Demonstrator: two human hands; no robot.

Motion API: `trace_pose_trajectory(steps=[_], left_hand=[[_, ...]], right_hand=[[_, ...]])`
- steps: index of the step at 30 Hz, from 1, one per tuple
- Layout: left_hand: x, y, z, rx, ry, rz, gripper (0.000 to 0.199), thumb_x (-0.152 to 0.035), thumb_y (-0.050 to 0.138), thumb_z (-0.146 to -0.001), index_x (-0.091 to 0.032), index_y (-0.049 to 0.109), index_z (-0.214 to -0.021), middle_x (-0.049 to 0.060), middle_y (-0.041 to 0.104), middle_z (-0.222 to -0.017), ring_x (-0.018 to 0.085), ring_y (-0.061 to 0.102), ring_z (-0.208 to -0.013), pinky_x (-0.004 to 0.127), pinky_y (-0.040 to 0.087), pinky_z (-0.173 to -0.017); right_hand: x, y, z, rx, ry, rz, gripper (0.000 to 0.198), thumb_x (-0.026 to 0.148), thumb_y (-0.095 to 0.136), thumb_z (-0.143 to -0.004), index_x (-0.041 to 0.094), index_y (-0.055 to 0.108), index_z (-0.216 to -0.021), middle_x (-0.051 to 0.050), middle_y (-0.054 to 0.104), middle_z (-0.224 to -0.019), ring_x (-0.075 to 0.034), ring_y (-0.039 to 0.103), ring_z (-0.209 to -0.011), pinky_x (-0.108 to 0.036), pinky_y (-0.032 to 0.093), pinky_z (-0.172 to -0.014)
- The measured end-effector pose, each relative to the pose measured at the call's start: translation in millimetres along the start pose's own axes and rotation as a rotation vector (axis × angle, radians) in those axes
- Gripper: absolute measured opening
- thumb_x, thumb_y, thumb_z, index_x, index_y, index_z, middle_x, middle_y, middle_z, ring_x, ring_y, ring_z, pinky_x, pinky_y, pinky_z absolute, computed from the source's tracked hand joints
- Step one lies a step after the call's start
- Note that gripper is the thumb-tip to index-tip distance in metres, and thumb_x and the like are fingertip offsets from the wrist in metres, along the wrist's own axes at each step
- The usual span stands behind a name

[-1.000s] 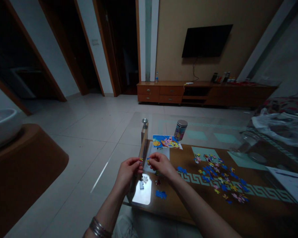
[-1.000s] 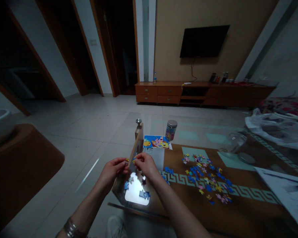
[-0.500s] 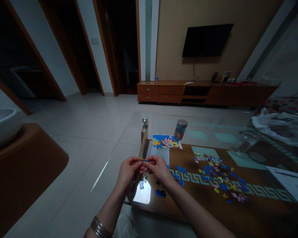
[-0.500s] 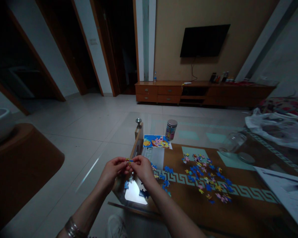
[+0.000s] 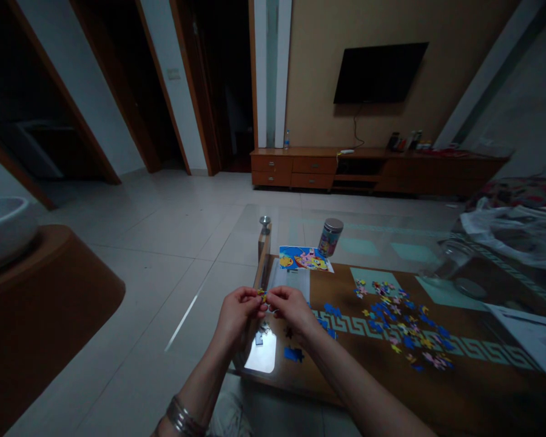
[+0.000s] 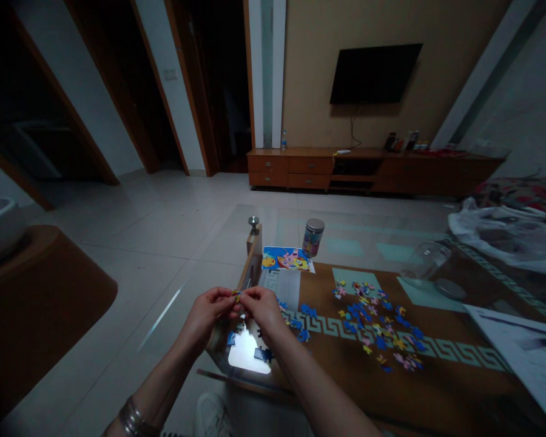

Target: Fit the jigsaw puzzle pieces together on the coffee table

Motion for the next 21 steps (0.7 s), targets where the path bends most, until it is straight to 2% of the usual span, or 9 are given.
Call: trace_pose_trajectory(steps=[7, 12, 21], left_hand=[[0.5, 0.6, 0.2, 0.047, 0.037, -0.013, 0.026, -0.02, 0.074, -0.059, -0.012, 0.058, -0.078, 0.004, 0.065, -0.063, 0.014, 0.063, -0.055, 0.022, 0.05, -0.054], [1.9, 1.7, 0.8, 0.04, 0.015, -0.016, 0.025, -0.019, 0.076, -0.057, -0.012, 0.059, -0.074, 0.003, 0.064, -0.059, 0.013, 0.061, -0.05, 0.022, 0.048, -0.051], [1.5, 0.5, 2.8, 0.037, -0.076, 0.004, 0.014, -0.01, 0.072, -0.065, -0.008, 0.065, -0.077, 0.006, 0.066, -0.06, 0.011, 0.061, -0.051, 0.02, 0.05, -0.053]], right_hand=[[2.7, -2.4, -1.5, -0.019, -0.012, 0.011, 0.009, 0.016, 0.06, -0.07, 0.017, 0.061, -0.061, 0.003, 0.056, -0.05, -0.01, 0.051, -0.046, -0.022, 0.041, -0.047], [0.4, -5.0, -3.6, -0.039, -0.043, 0.043, 0.007, 0.016, 0.061, -0.069, 0.017, 0.061, -0.061, 0.003, 0.055, -0.05, -0.01, 0.049, -0.046, -0.023, 0.04, -0.047], [2.4, -6.7, -2.7, -0.07, -0.15, 0.134, 0.004, 0.016, 0.062, -0.066, 0.016, 0.062, -0.062, 0.002, 0.058, -0.054, -0.012, 0.051, -0.051, -0.024, 0.039, -0.05]])
Point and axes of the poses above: each hand's wrist, its own z-axis away from the middle knuckle, its own y-axis out of the palm, x = y × z, the point moved 3 cm from there along -z, towards the middle knuckle
